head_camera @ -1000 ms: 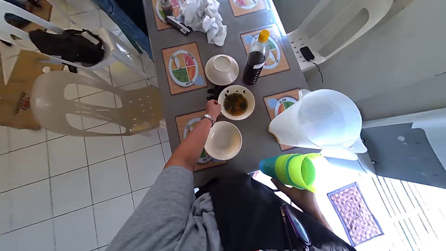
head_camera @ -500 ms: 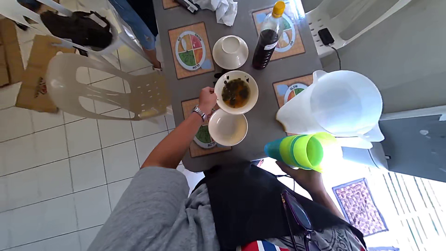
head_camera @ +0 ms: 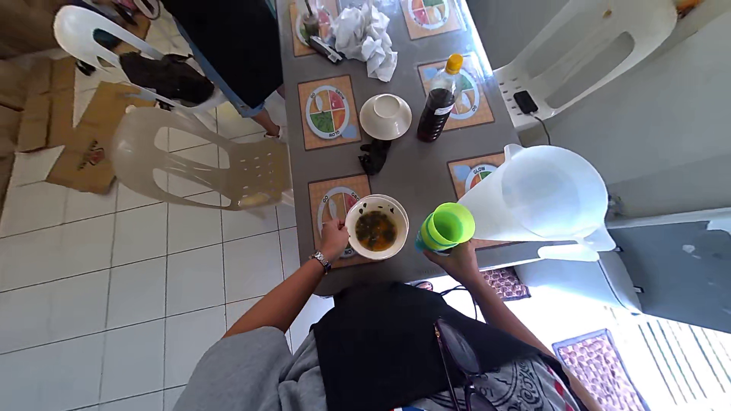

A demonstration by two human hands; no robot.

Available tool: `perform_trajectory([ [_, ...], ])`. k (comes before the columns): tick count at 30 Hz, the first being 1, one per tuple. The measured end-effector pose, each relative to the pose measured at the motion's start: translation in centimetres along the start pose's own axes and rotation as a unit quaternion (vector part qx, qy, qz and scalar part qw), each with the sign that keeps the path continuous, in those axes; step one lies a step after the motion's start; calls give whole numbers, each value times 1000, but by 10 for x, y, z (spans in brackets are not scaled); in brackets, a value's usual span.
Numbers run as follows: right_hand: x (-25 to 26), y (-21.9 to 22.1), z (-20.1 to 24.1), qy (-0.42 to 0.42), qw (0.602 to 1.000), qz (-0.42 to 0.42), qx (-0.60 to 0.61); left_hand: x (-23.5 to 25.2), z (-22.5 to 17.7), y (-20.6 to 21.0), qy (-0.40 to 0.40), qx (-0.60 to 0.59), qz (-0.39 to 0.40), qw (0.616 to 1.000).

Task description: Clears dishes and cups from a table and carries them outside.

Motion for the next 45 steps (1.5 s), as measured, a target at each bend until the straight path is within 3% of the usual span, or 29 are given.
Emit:
perform_trajectory([
  [6, -12, -4, 4, -11, 1000, -11, -9, 2, 8, -8, 99, 79, -28, 992],
  [9, -23, -10, 0, 6, 1000, -21, -8, 12, 20, -6, 39, -64, 32, 997],
  [13, -42, -13, -14, 26, 998, -55, 16, 11, 26, 22, -55, -290, 195, 935],
  [16, -60, -10, -26, 51, 994, -86, 50, 11, 25, 34, -64, -337, 202, 917],
  [24, -109, -26, -44, 95, 973, -203, 50, 8, 22, 49, -11, -276, 197, 941],
  [31, -171, -74, -75, 103, 943, -306, 83, -49, -10, 67, -12, -187, 204, 961],
  [37, -251, -140, -131, 102, 917, -371, 104, -110, -34, 141, 8, -168, 210, 963],
  [45, -375, -272, -213, 102, 907, -393, 114, -195, -98, 315, 22, -145, 253, 956],
])
Point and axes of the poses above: each hand's wrist, its own x-axis towards the middle knuckle, its own y-axis out of the palm, z = x × y, the point moved 5 cm from there along x, towards the middle knuckle, and after that the axes turned 9 degrees about y, right-handed, at the moved point
